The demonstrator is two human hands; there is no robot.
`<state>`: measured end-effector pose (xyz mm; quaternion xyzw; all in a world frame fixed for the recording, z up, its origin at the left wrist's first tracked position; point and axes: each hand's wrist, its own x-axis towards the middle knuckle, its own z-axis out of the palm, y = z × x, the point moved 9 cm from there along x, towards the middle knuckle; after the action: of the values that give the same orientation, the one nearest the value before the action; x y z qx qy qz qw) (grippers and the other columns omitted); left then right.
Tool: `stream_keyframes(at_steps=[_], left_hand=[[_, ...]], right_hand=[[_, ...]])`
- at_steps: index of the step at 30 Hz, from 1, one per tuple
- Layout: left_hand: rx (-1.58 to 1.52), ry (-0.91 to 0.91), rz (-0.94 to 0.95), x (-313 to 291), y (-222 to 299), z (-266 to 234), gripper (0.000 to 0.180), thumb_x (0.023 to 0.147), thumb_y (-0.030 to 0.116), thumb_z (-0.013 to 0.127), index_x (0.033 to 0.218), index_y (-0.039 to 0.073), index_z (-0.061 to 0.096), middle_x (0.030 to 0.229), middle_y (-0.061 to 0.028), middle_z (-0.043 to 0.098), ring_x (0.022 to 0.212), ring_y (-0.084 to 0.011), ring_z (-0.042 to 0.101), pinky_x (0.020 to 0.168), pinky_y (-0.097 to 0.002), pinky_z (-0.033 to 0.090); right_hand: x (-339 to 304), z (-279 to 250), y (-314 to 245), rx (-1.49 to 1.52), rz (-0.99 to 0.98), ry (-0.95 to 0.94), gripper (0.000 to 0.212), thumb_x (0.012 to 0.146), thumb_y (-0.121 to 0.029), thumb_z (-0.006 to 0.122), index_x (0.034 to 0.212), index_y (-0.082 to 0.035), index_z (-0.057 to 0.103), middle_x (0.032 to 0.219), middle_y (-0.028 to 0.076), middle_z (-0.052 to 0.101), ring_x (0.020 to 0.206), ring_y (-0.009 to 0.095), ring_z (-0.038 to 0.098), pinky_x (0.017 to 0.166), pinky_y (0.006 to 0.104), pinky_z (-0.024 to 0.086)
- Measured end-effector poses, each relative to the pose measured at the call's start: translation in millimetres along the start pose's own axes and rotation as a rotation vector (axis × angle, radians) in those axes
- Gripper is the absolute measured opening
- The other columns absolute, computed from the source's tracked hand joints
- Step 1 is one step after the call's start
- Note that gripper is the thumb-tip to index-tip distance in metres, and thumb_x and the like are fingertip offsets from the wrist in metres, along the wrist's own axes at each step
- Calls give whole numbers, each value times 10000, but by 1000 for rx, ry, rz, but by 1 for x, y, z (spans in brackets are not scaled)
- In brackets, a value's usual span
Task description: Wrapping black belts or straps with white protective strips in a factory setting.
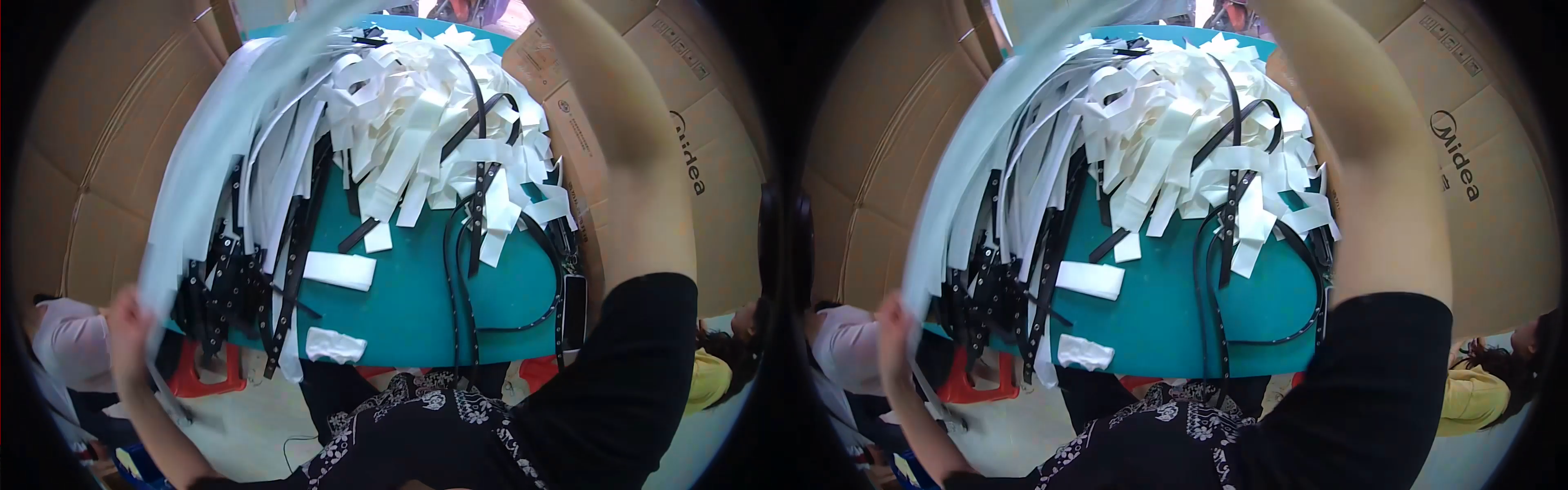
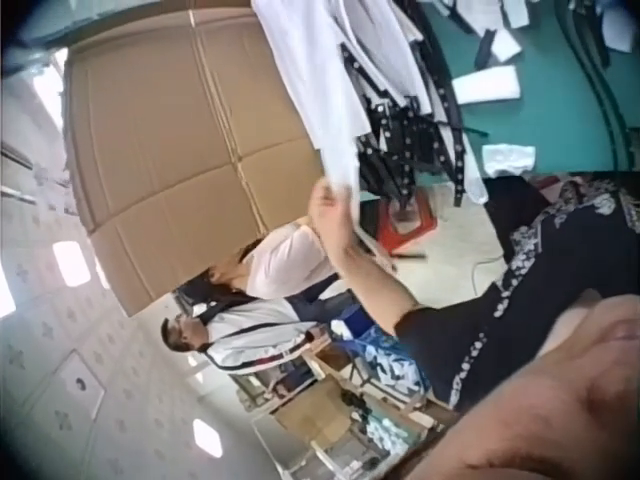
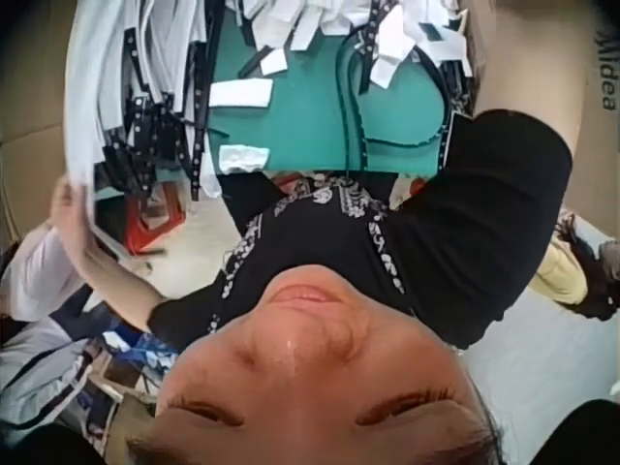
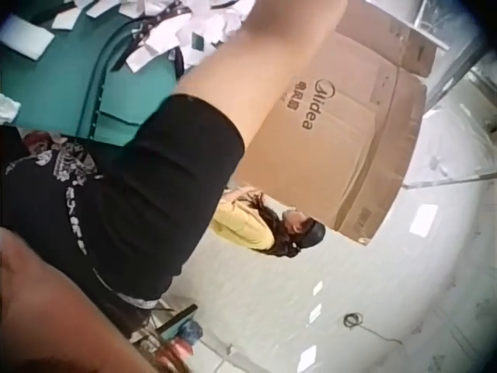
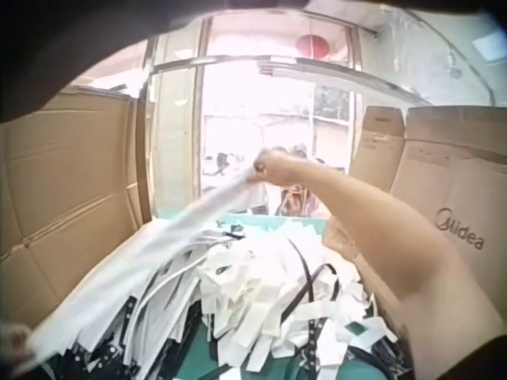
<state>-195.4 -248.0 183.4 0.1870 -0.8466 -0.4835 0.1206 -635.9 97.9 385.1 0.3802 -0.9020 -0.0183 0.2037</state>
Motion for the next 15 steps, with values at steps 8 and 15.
stream_keyframes(at_steps=[8,15], left_hand=[[667,487,514,285,73,-43,295,892,285,564,962,8,638,776,-58,601,712,-149,574,630,-292,451],[772,-186,477,198,79,268,309,771,298,679,965,59,651,895,-128,606,801,-263,590,673,-343,461]], right_hand=[[20,35,-27,111,58,-9,427,832,-475,539,1067,-133,643,987,132,654,948,314,612,836,415,469],[-197,168,-3,382,276,-156,274,838,-400,578,911,-150,661,768,43,656,721,231,631,636,344,481]])
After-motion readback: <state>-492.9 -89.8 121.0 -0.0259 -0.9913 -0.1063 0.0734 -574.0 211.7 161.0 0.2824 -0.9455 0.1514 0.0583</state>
